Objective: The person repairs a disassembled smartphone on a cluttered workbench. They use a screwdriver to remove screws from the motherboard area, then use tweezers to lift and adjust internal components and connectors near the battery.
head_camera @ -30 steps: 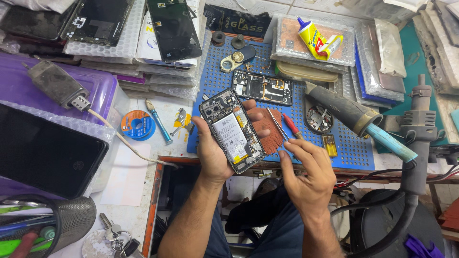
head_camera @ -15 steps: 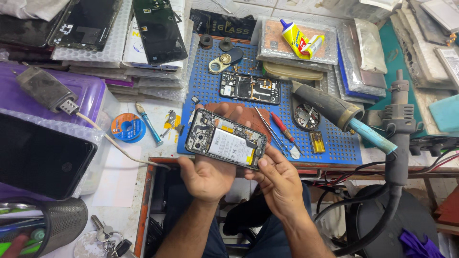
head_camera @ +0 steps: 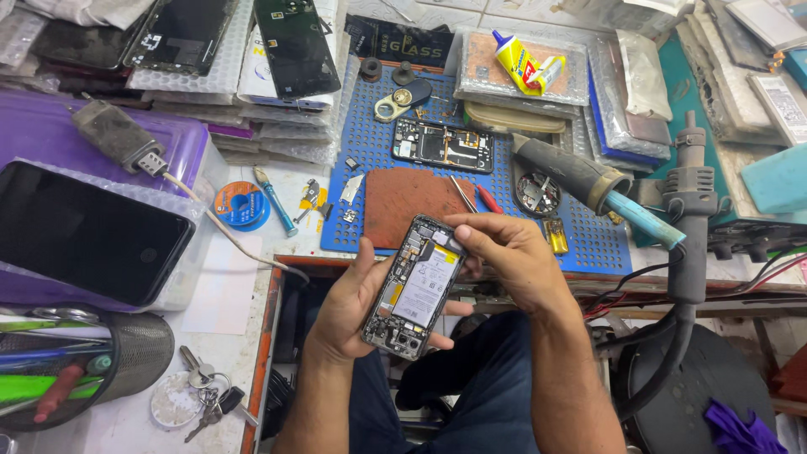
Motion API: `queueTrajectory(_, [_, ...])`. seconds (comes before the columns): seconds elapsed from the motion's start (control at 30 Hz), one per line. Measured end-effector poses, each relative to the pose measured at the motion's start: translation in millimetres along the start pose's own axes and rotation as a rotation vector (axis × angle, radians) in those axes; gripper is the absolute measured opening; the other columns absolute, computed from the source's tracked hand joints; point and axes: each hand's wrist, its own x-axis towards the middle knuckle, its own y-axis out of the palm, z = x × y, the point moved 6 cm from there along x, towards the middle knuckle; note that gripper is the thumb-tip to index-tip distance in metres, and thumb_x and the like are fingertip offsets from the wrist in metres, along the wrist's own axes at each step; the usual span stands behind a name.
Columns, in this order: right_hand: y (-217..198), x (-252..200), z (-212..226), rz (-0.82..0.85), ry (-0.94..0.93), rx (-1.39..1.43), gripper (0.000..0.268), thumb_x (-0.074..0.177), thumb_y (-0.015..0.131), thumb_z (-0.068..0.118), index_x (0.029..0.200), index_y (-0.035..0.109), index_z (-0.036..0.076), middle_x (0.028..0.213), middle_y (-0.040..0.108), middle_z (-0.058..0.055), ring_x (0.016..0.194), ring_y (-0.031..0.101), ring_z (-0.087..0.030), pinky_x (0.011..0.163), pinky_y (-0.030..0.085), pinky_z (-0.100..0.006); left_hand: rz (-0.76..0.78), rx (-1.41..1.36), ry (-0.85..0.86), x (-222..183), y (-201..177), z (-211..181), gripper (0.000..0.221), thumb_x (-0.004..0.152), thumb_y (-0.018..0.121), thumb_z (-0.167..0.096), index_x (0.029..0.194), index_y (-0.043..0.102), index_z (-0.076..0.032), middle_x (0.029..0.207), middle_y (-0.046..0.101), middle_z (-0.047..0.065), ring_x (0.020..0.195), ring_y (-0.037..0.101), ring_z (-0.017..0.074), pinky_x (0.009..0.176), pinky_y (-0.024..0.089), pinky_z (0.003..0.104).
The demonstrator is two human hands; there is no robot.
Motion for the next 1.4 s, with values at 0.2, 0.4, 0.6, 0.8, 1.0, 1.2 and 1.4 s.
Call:
queueTrajectory(0.2, [1.9, -9.7, 28.7, -0.278, -0.297, -0.044, 0.028, 0.101, 0.064, 0.011, 0.125, 0.067, -0.002, 0.113, 0.075, -0.010, 0.076, 0.065, -0.009, 0.064, 0.054, -0.023, -0.133, -0.005, 0.107, -4.5, -13.6, -2.3, 0.083, 0.106, 0.036, -0.064, 0.161, 0.035, -0.002, 0.152, 0.049, 0.029, 0.127, 0.060, 0.0438, 0.090, 0.061, 0.058])
queueTrajectory(0.4, [28.7, -40.6, 28.6, -0.299, -0.391, -0.029, 0.023, 0.100, 0.063, 0.001, 0.123, 0.064, -0.003, 0.112, 0.073, -0.013, 0.082, 0.067, -0.013, 0.073, 0.058, -0.026, -0.146, -0.072, 0.216, 0.8, -39.7, -8.8, 0.082, 0.108, 0.032, -0.064, 0.161, 0.037, -0.002, 0.150, 0.049, 0.026, 0.130, 0.061, 0.0390, 0.103, 0.054, 0.062])
queueTrajectory(0.6, [146.6, -78.1, 49.8, 0.270, -0.526, -0.294, 0.027, 0.093, 0.071, -0.003, 0.119, 0.068, -0.004, 0.103, 0.073, -0.010, 0.092, 0.070, -0.016, 0.084, 0.056, -0.027, -0.156, -0.076, 0.364, 3.4, -49.8, -3.2, 0.086, 0.106, 0.032, -0.070, 0.163, 0.034, -0.005, 0.160, 0.043, 0.017, 0.141, 0.047, 0.0381, 0.108, 0.046, 0.063])
queueTrajectory(0.8, [252.3, -80.5, 91.2, 0.555, -0.707, -0.565, 0.029, 0.091, 0.073, 0.007, 0.119, 0.068, 0.002, 0.106, 0.075, -0.010, 0.096, 0.075, -0.020, 0.083, 0.058, -0.030, -0.148, -0.087, 0.354, 3.9, -50.2, -1.2, 0.093, 0.108, 0.036, -0.075, 0.162, 0.030, 0.000, 0.163, 0.039, 0.021, 0.149, 0.039, 0.0402, 0.115, 0.037, 0.065])
queueTrajectory(1.0, [326.1, -58.3, 151.2, 0.551, -1.153, -0.684, 0.022, 0.093, 0.075, 0.006, 0.115, 0.072, 0.009, 0.109, 0.072, -0.007, 0.098, 0.068, -0.025, 0.085, 0.054, -0.037, -0.198, -0.057, 0.383, -19.7, -52.4, -9.5, 0.090, 0.109, 0.036, -0.073, 0.162, 0.031, 0.000, 0.161, 0.040, 0.021, 0.147, 0.041, 0.0397, 0.114, 0.039, 0.064])
queueTrajectory(1.2, [394.8, -42.7, 163.8, 0.484, -1.465, -0.925, 0.029, 0.084, 0.080, 0.014, 0.111, 0.080, 0.022, 0.134, 0.059, -0.007, 0.122, 0.051, -0.030, 0.096, 0.044, -0.046, -0.187, -0.059, 0.398, -21.3, -59.6, -20.6, 0.088, 0.109, 0.036, -0.071, 0.161, 0.032, 0.000, 0.160, 0.042, 0.021, 0.145, 0.043, 0.0392, 0.112, 0.041, 0.062])
queueTrajectory(1.4, [426.0, -44.3, 163.5, 0.531, -1.622, -0.921, 0.028, 0.088, 0.080, 0.018, 0.115, 0.079, 0.024, 0.149, 0.049, -0.010, 0.136, 0.045, -0.034, 0.105, 0.041, -0.051, -0.179, -0.065, 0.408, -21.9, -64.7, -16.6, 0.085, 0.110, 0.036, -0.070, 0.160, 0.033, -0.001, 0.159, 0.043, 0.021, 0.143, 0.046, 0.0387, 0.111, 0.044, 0.061])
